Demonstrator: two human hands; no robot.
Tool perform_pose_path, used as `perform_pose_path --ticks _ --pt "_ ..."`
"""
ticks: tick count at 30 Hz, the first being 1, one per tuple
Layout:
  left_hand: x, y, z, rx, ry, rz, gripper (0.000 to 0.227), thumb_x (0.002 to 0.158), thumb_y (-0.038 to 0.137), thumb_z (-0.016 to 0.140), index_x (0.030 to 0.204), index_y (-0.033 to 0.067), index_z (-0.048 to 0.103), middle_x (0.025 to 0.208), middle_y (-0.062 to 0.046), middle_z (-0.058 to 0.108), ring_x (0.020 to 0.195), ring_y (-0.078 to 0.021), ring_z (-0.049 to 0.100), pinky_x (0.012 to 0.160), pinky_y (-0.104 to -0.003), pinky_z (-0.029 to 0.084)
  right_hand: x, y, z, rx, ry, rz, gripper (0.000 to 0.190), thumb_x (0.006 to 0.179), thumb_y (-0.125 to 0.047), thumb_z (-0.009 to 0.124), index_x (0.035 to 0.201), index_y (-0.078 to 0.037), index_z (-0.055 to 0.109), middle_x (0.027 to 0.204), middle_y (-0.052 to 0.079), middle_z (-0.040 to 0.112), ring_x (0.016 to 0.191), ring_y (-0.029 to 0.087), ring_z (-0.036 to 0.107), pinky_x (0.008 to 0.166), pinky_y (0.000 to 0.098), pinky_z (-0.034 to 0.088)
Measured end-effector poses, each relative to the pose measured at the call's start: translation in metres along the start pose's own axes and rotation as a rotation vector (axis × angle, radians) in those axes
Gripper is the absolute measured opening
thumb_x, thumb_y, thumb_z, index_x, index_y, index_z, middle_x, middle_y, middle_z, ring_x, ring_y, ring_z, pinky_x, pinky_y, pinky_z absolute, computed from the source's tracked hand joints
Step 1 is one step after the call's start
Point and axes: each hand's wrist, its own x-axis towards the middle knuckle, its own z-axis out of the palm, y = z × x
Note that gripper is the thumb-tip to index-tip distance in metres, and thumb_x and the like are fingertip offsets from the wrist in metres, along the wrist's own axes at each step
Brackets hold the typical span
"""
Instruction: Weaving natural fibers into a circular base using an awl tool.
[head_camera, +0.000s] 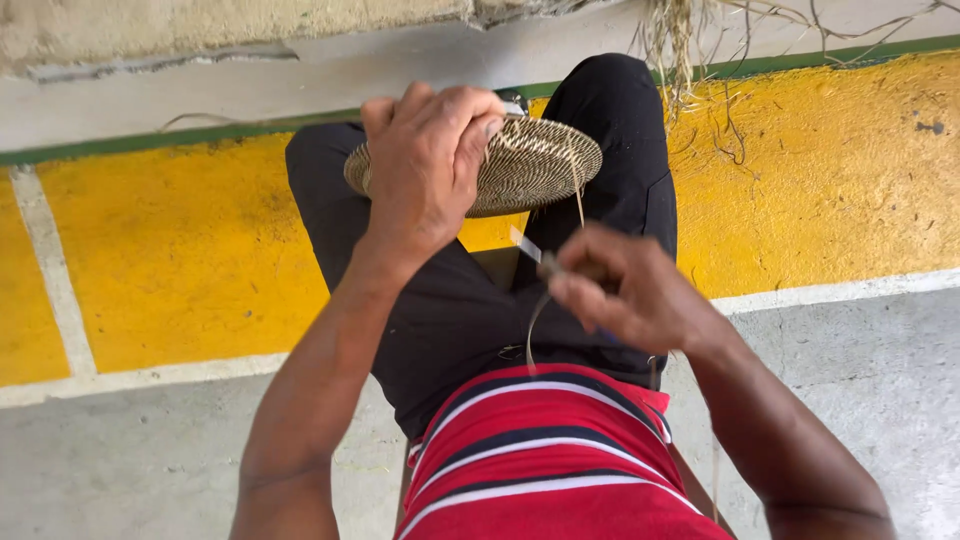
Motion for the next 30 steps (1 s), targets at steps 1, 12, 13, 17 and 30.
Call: perform_pose_path --ticks 1,12,13,17,30 --pt "0.001 -0.001 -0.001 -0.004 -0.008 0.038 0.009 0.111 0.025 0.063 0.114 0.0182 0.068 0.101 0.006 0.072 0.091 -0.0148 0.058 0.093 -0.036 0.033 -0.009 0.007 0.003 -0.121 -0.117 -0.024 0.03 0.096 -0.033 0.066 0.102 -0.003 0.066 0.068 0.003 0.067 0.056 0.014 0.064 0.05 0.0306 0.049" --pt "0.008 -0.007 0.001 0.002 -0.024 0.091 0.007 0.113 0.024 0.065 0.113 0.0192 0.07 0.09 0.008 0.067 0.085 -0.0135 0.055 0.091 -0.035 0.032 -0.039 0.042 -0.001 -0.57 -0.356 -0.136 0.035 0.094 -0.038 0.064 0.114 -0.01 0.072 0.104 0.01 0.068 0.078 0.03 0.074 0.071 0.045 0.057" --pt "0.009 -0.006 -0.001 -0.023 -0.016 0.089 0.008 0.113 0.025 0.064 0.115 0.0187 0.07 0.094 0.008 0.068 0.087 -0.0132 0.056 0.093 -0.035 0.032 -0.039 0.038 -0.008 -0.403 -0.339 -0.217 0.03 0.099 -0.034 0.062 0.11 -0.008 0.072 0.098 0.008 0.07 0.078 0.026 0.074 0.069 0.041 0.058" --pt "0.006 0.003 -0.011 -0.122 -0.051 0.045 0.015 0.109 0.016 0.056 0.121 0.0143 0.065 0.097 0.008 0.066 0.097 -0.0147 0.059 0.099 -0.037 0.032 -0.026 0.007 -0.029 -0.079 -0.091 -0.215 0.023 0.102 -0.024 0.062 0.1 -0.005 0.076 0.08 0.005 0.07 0.065 0.015 0.062 0.059 0.0319 0.049" --pt "0.0 0.002 -0.007 -0.204 -0.036 0.023 0.025 0.107 0.035 0.06 0.106 0.0172 0.078 0.108 0.006 0.075 0.102 -0.0124 0.063 0.097 -0.036 0.032 0.066 -0.039 -0.013 -0.506 0.184 -0.562 0.022 0.1 -0.022 0.069 0.109 -0.003 0.073 0.09 0.008 0.069 0.078 0.018 0.062 0.07 0.034 0.053"
